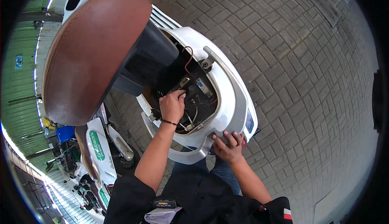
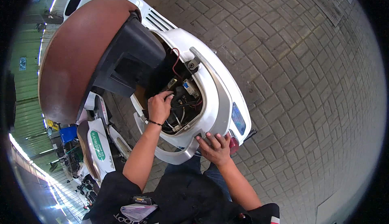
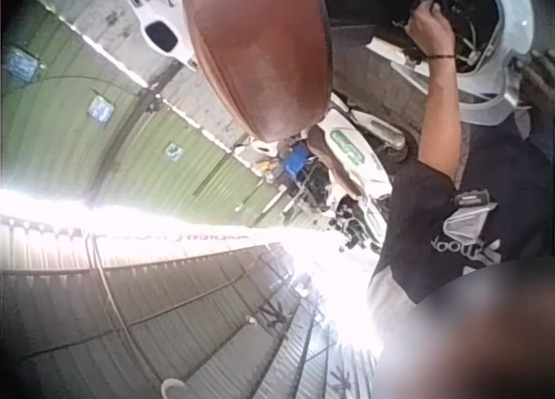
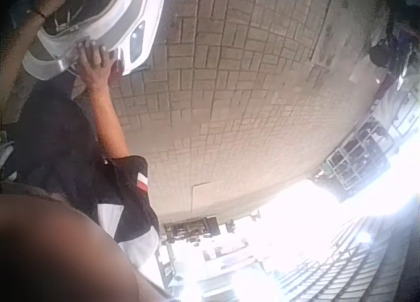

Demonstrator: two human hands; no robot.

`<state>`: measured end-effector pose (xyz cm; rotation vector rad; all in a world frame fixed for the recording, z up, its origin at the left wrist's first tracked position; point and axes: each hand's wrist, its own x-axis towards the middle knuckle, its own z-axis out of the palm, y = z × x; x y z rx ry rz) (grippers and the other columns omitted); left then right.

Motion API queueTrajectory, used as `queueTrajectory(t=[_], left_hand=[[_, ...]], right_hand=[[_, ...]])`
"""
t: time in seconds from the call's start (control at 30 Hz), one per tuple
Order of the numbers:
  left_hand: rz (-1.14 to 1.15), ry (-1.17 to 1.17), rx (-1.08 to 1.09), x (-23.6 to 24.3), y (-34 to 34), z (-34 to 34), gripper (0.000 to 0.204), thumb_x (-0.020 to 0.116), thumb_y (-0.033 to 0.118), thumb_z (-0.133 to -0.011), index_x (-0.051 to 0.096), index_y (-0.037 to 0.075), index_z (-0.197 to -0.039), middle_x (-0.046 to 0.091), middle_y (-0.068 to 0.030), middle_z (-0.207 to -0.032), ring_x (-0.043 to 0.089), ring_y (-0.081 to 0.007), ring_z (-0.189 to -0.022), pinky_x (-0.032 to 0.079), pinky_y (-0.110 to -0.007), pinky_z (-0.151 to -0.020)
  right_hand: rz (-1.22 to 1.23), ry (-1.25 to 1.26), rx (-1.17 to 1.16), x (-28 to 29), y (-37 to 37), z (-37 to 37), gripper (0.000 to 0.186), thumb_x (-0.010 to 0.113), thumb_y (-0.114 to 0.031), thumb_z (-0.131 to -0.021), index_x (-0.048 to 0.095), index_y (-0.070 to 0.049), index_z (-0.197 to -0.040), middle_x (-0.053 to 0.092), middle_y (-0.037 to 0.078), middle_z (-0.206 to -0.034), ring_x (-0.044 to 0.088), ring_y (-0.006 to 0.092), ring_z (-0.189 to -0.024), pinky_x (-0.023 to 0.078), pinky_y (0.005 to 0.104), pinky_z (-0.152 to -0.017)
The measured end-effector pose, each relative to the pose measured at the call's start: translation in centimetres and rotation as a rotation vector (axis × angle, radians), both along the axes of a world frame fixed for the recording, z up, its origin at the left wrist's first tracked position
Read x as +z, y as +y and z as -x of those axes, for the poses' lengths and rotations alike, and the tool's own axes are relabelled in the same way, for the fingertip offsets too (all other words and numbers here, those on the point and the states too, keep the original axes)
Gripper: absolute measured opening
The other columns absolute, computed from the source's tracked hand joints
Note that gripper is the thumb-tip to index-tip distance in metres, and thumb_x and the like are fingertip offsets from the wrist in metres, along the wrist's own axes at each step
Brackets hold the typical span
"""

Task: The person manipulates electrical connectors and wiring inside the compartment under the seat of a white electric scooter, then closes the seat and checks the digital dashboard.

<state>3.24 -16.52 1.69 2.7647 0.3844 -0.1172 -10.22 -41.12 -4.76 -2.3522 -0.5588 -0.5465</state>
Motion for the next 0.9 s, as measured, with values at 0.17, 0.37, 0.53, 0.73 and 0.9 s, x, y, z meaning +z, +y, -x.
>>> queueTrajectory(t=[0.17,0.37,0.53,0.73,0.9], left_hand=[[0.031,-0.151,0.01,-0.6,-0.4,0.7,0.017,0.071,0.016,-0.09,0.077,0.008,-0.103,0.074,-0.0192,-0.097,0.071,-0.0379,-0.091,0.056,-0.042,-0.082],[-0.048,-0.099,-0.033,-0.1,-0.5,0.3,0.017,0.07,0.017,-0.091,0.077,0.007,-0.103,0.074,-0.0178,-0.094,0.071,-0.0378,-0.088,0.055,-0.044,-0.08],[-0.107,-0.121,-0.106,-0.3,-0.5,0.4,0.016,0.07,0.017,-0.091,0.076,0.008,-0.101,0.075,-0.0164,-0.1,0.071,-0.037,-0.09,0.055,-0.045,-0.08],[-0.087,0.001,-0.126,1.1,-0.5,-0.4,0.018,0.07,0.018,-0.09,0.076,0.01,-0.105,0.075,-0.0158,-0.099,0.072,-0.0366,-0.091,0.057,-0.045,-0.081],[-0.156,0.144,-0.063,1.3,-1.1,-0.8,0.013,0.068,0.018,-0.092,0.073,0.011,-0.101,0.076,-0.01,-0.099,0.071,-0.0337,-0.094,0.051,-0.045,-0.083]], right_hand=[[-0.03,-0.004,0.004,-0.1,0.1,-0.1,0.056,0.08,-0.024,-0.074,0.066,-0.039,-0.126,0.037,0.0,-0.153,0.022,0.027,-0.151,0.022,0.0561,-0.121],[-0.007,-0.019,-0.029,0.0,0.2,-0.1,0.054,0.078,-0.024,-0.074,0.067,-0.039,-0.125,0.038,0.0,-0.153,0.024,0.0271,-0.15,0.026,0.0565,-0.119],[-0.001,-0.013,-0.021,-0.2,0.1,0.0,0.052,0.078,-0.025,-0.074,0.068,-0.038,-0.123,0.04,0.0,-0.152,0.026,0.0274,-0.149,0.026,0.0566,-0.118],[-0.007,-0.019,-0.03,-0.4,0.2,0.2,0.053,0.08,-0.026,-0.073,0.069,-0.038,-0.124,0.04,0.0,-0.152,0.026,0.0273,-0.149,0.027,0.0564,-0.117],[-0.018,-0.011,-0.032,-0.1,0.2,0.0,0.055,0.081,-0.026,-0.072,0.068,-0.038,-0.124,0.041,0.0,-0.151,0.026,0.027,-0.149,0.028,0.0558,-0.116]])
